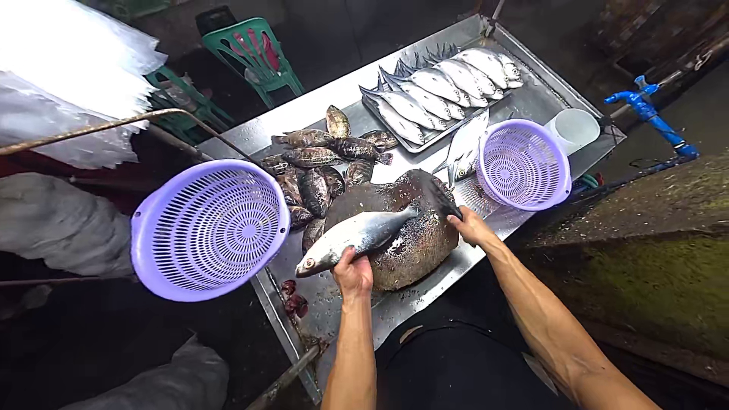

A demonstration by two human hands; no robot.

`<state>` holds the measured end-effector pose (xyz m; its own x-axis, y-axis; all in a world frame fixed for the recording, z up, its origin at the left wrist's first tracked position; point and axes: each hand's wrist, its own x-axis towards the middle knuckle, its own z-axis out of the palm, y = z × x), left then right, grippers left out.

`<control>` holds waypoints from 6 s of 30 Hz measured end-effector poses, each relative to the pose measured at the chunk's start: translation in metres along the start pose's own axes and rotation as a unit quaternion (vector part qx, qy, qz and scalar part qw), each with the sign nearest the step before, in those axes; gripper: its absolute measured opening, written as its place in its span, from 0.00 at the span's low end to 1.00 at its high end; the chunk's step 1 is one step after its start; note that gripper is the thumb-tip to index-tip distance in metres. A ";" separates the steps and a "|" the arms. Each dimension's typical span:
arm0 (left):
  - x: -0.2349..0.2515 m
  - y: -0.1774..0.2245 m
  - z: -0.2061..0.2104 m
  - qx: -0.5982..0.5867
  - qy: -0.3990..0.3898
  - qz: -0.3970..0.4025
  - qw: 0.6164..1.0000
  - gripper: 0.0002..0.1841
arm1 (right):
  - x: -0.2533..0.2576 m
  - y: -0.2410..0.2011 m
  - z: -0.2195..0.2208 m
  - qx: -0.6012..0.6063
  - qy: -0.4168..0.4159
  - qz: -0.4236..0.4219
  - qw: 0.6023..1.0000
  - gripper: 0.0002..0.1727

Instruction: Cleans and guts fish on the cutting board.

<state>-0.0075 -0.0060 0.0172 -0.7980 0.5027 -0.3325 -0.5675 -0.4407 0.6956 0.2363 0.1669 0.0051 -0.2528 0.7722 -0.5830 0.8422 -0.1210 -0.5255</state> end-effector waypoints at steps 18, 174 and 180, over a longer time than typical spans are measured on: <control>-0.012 -0.058 0.018 0.740 -0.226 0.035 0.633 0.60 | -0.093 0.031 0.011 0.317 0.124 -0.131 0.931 0.24; 0.023 -0.114 0.067 0.765 -0.077 0.002 0.640 0.36 | -0.031 -0.099 0.016 -0.244 -0.052 -0.082 0.965 0.27; 0.021 -0.114 0.068 0.771 -0.080 0.003 0.631 0.37 | -0.075 -0.059 0.000 -0.289 -0.088 -0.050 0.952 0.27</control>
<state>0.0544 0.1058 -0.0256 -0.6982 0.6275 -0.3447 0.4067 0.7438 0.5304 0.2060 0.1160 0.0800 -0.3795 0.6387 -0.6694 0.9178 0.3510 -0.1855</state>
